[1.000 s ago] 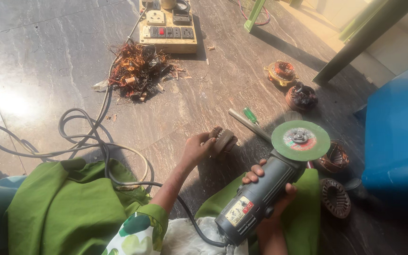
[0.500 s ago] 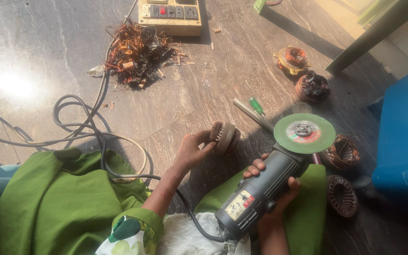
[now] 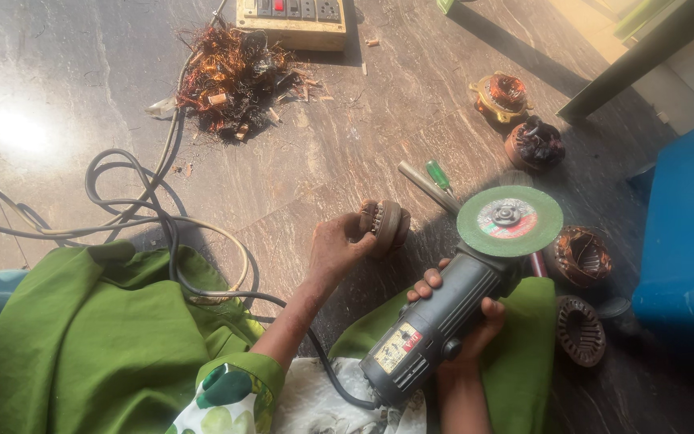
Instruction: The person sits on the floor and uses pliers to remove copper windings from a motor stator. They then use a brush to clean an angle grinder and proceed to grind the surface of a motor rotor, creating sparks.
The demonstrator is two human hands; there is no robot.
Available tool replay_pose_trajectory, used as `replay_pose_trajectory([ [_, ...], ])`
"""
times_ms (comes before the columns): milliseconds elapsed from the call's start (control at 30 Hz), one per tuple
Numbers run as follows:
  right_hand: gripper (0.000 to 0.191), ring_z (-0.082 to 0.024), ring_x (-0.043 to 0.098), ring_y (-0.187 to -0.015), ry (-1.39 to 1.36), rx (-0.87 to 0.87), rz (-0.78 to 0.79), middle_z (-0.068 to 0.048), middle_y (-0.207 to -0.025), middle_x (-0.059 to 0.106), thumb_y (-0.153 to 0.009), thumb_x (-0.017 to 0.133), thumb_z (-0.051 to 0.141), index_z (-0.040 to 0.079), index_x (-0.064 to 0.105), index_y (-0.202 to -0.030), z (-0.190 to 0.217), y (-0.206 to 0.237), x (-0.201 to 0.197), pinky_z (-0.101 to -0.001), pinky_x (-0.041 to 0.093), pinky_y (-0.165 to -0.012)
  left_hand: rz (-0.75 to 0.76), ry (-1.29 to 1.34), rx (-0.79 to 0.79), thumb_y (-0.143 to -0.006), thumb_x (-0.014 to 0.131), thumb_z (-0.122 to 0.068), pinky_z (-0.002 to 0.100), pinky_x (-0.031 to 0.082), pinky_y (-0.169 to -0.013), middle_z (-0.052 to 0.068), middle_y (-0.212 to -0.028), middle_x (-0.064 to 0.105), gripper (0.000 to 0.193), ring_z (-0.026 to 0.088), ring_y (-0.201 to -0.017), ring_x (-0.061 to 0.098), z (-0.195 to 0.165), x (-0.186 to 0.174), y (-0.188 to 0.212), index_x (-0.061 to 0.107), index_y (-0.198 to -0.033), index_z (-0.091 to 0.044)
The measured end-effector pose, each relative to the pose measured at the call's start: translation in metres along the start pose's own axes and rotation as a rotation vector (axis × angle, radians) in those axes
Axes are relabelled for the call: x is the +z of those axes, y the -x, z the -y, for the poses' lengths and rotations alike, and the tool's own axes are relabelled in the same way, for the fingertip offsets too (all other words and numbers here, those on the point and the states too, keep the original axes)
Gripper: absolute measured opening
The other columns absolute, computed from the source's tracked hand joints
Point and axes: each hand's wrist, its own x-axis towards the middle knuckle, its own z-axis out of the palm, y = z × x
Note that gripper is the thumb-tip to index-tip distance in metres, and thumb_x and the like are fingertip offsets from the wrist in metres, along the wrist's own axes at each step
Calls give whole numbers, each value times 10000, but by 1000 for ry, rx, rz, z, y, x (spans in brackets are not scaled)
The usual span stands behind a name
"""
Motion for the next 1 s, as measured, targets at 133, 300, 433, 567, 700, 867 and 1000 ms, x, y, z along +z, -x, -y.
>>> replay_pose_trajectory([
  [133, 789, -299, 573, -1037, 4, 22, -31, -151, -1110, 538, -806, 760, 452, 6, 450, -1378, -2, 0, 5, -455, 469, -1018, -4, 19, 2, -760, 722, -256, 387, 602, -903, 187, -959, 797, 396, 258, -916, 793, 6, 4, -4, 768, -1063, -5],
  [300, 781, -291, 562, -1020, 38, 11, -50, -149, -1104, 534, -801, 759, 457, 7, 454, -1361, -5, -1, 9, -445, 470, -994, 36, 83, 7, -835, 741, -245, 393, 598, -915, 173, -1027, 796, 391, 260, -980, 787, 15, 6, -6, 732, -1158, -24],
  [433, 781, -292, 561, -1022, 22, 7, -1, -145, -1103, 531, -807, 753, 467, -1, 458, -1359, -4, -5, 7, -446, 473, -994, -17, 57, 120, -901, 725, -260, 442, 558, -895, 170, -1135, 729, 493, 299, -1078, 711, 15, 5, 13, 597, -1322, -37],
  [567, 780, -292, 557, -1021, 28, -27, 26, -145, -1100, 529, -805, 752, 468, -2, 457, -1353, -2, -8, 0, -453, 467, -1001, 40, 168, -11, -951, 678, -323, 391, 567, -947, 142, -1299, 646, 486, 226, -1155, 670, 6, 3, 64, 560, -1360, -89],
  [700, 770, -282, 545, -1041, -62, -49, 81, -136, -1121, 518, -833, 740, 468, -3, 451, -1369, 0, -10, -7, -449, 455, -1010, 557, 578, -112, -976, 675, -400, 345, 555, -1003, 226, -1302, 678, 640, 231, -1186, 680, -17, -4, 114, 506, -1506, -85],
  [867, 772, -286, 544, -1056, -54, -58, 168, -141, -1126, 515, -841, 730, 452, -14, 449, -1387, 5, -11, -4, -445, 458, -1027, 604, 390, -137, -713, 832, -388, 372, 507, -991, 195, -1356, 594, 1019, 250, -1193, 623, -50, -13, 144, 353, -1575, -130],
  [1000, 778, -296, 558, -1051, -25, -23, 155, -146, -1123, 529, -830, 731, 453, -8, 448, -1389, 2, -7, 16, -458, 469, -1043, 514, 415, -25, -689, 859, -363, 378, 431, -1117, 217, -1406, 591, 1097, 275, -1292, 591, -58, -15, 161, 327, -1592, -39],
])
